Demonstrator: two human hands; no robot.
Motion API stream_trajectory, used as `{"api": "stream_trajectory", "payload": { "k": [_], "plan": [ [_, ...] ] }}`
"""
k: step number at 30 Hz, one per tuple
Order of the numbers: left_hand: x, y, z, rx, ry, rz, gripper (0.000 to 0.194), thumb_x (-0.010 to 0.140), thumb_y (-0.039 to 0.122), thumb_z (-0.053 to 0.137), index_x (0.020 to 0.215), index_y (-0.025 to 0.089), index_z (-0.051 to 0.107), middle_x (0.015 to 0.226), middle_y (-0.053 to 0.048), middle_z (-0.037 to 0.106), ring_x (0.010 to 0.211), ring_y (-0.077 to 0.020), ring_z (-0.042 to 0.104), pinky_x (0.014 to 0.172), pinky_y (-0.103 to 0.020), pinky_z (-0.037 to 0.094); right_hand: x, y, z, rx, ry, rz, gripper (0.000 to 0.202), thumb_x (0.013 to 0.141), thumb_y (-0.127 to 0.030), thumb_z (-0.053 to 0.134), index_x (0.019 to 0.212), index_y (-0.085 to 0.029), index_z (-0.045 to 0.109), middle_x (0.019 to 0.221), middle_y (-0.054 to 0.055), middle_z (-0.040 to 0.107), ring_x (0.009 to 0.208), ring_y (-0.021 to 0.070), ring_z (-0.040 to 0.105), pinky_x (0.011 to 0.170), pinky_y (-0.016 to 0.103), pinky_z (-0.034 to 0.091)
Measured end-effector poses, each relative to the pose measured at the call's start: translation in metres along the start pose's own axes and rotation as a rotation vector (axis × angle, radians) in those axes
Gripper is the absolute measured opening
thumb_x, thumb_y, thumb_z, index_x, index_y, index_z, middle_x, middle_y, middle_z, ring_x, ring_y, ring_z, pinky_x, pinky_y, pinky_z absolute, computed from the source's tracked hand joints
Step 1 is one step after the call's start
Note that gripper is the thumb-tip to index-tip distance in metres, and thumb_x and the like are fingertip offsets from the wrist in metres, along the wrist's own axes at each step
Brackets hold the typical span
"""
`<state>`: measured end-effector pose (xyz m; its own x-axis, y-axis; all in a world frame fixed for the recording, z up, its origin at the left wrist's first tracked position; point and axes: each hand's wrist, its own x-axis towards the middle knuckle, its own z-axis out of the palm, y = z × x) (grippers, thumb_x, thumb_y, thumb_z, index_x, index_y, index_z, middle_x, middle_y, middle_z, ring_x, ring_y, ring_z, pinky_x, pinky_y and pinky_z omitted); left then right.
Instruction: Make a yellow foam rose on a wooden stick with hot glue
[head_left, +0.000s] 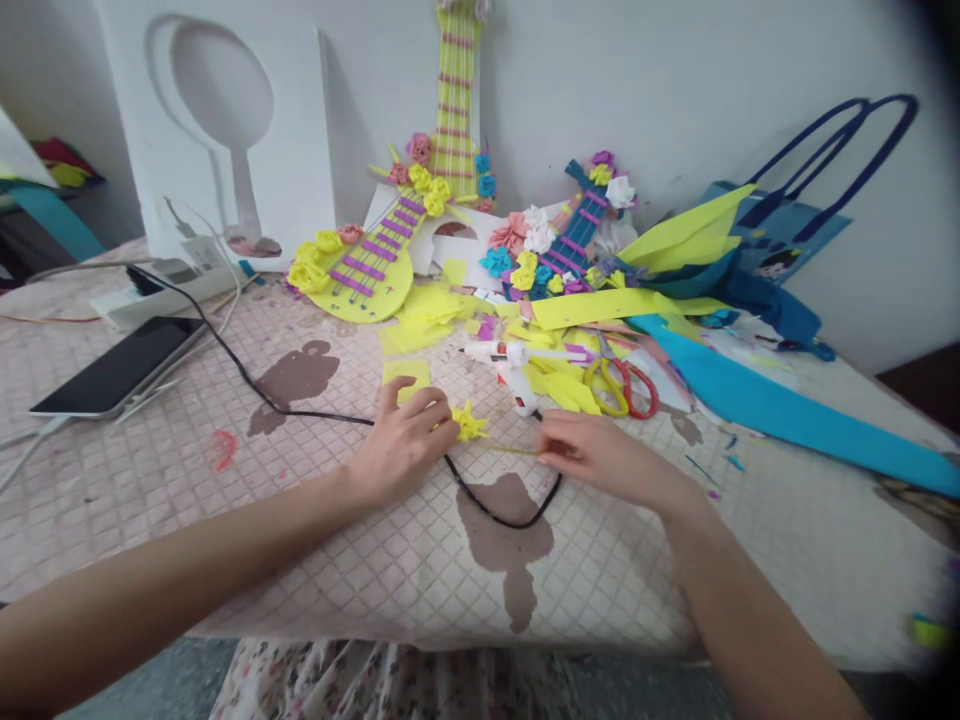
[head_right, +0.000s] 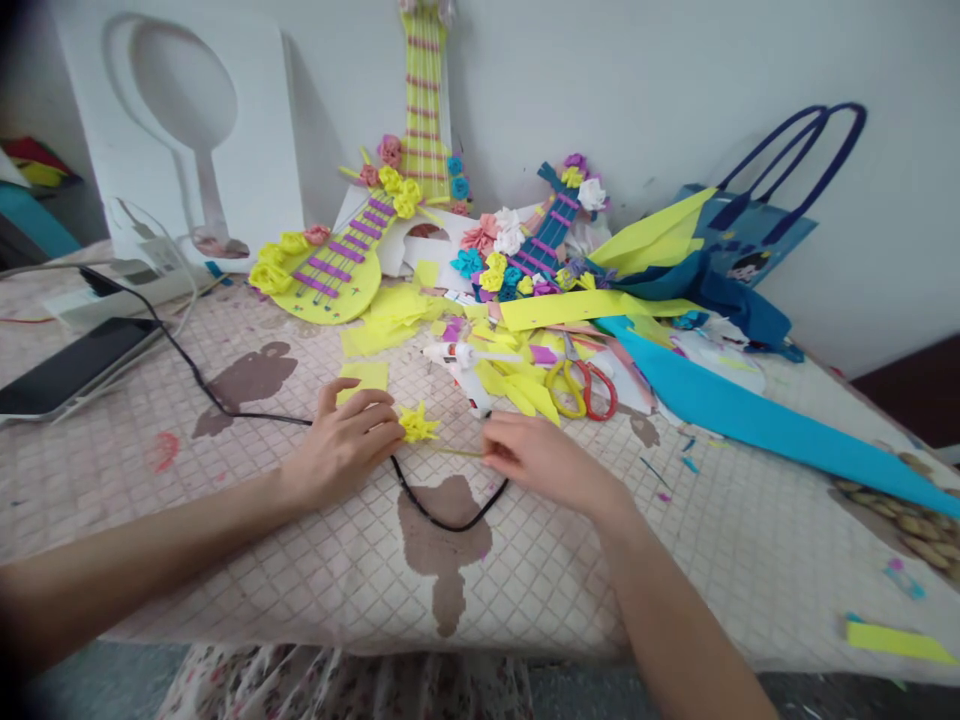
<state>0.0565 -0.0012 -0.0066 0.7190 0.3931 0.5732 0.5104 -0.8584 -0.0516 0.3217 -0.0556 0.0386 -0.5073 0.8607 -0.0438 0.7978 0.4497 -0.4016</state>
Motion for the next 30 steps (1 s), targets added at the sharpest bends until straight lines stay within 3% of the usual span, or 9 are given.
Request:
{"api": "stream_trajectory", "payload": {
  "k": [3,6,9,13,16,19,24,30],
  "plan": [
    [0.001,-0.001,-0.003,-0.022,0.01,-0.009,0.015,0.088,0.013,0.05,0.079,0.019,0.059,0.08,0.001,0.065,0.094,-0.0186,0.056,0.097,-0.047,0.027,-0.026,0.028,-0.026,0.131,-0.08,0.139,0.021,0.087,-0.037,0.05,0.076,-0.02,0.055,0.076,0.0,0.058,0.07,0.0138,0.053,0.062,0.026,0.039],
    [0.001,-0.001,-0.005,-0.045,0.021,-0.003,0.015,0.09,0.015,0.05,0.079,0.019,0.06,0.079,0.001,0.065,0.092,-0.0182,0.057,0.097,-0.046,0.027,-0.043,0.051,-0.034,0.138,0.027,0.329,0.024,0.085,-0.043,0.05,0.079,-0.02,0.056,0.072,0.0,0.059,0.066,0.0147,0.054,0.059,0.026,0.039],
    [0.001,-0.002,-0.006,-0.057,0.029,0.002,0.015,0.09,0.016,0.05,0.08,0.02,0.06,0.08,0.001,0.066,0.093,-0.0184,0.057,0.098,-0.046,0.026,-0.041,0.061,-0.027,0.066,0.131,0.42,0.023,0.083,-0.042,0.052,0.077,-0.021,0.056,0.067,-0.001,0.059,0.063,0.0148,0.054,0.056,0.025,0.037],
    [0.0,-0.006,-0.006,-0.062,0.044,0.009,0.015,0.09,0.017,0.05,0.079,0.02,0.06,0.079,0.001,0.066,0.093,-0.0185,0.058,0.097,-0.046,0.027,-0.027,0.055,-0.01,0.003,0.191,0.423,0.017,0.082,-0.037,0.054,0.073,-0.022,0.056,0.064,-0.002,0.06,0.06,0.0144,0.056,0.054,0.026,0.037],
    [-0.002,-0.011,-0.005,-0.077,0.048,0.03,0.013,0.089,0.017,0.051,0.081,0.02,0.06,0.08,0.001,0.066,0.093,-0.018,0.059,0.098,-0.046,0.026,-0.016,0.048,-0.002,-0.009,0.364,0.438,0.015,0.079,-0.037,0.058,0.079,-0.022,0.058,0.067,-0.001,0.061,0.063,0.0149,0.057,0.058,0.027,0.04],
    [-0.004,-0.016,-0.005,-0.084,0.04,0.075,0.011,0.088,0.014,0.051,0.083,0.019,0.059,0.081,0.001,0.067,0.095,-0.0178,0.059,0.099,-0.047,0.026,-0.001,0.043,0.005,0.053,0.506,0.384,0.028,0.076,-0.043,0.061,0.092,-0.02,0.06,0.081,0.003,0.064,0.068,0.016,0.059,0.061,0.029,0.044],
    [-0.005,-0.021,-0.005,-0.069,0.028,0.15,0.014,0.088,0.01,0.051,0.081,0.02,0.058,0.081,0.002,0.067,0.096,-0.017,0.059,0.099,-0.046,0.026,0.04,0.032,0.016,0.117,0.446,0.238,0.043,0.075,-0.044,0.063,0.108,-0.017,0.058,0.094,0.008,0.064,0.079,0.0185,0.059,0.066,0.03,0.045],
    [-0.006,-0.021,-0.006,-0.054,0.034,0.16,0.017,0.09,0.009,0.048,0.084,0.021,0.059,0.082,0.003,0.068,0.099,-0.0156,0.059,0.101,-0.044,0.024,0.07,0.02,0.023,0.031,0.385,0.283,0.021,0.076,-0.037,0.058,0.081,-0.016,0.06,0.069,0.002,0.059,0.06,0.0143,0.049,0.055,0.027,0.034]
  ]
}}
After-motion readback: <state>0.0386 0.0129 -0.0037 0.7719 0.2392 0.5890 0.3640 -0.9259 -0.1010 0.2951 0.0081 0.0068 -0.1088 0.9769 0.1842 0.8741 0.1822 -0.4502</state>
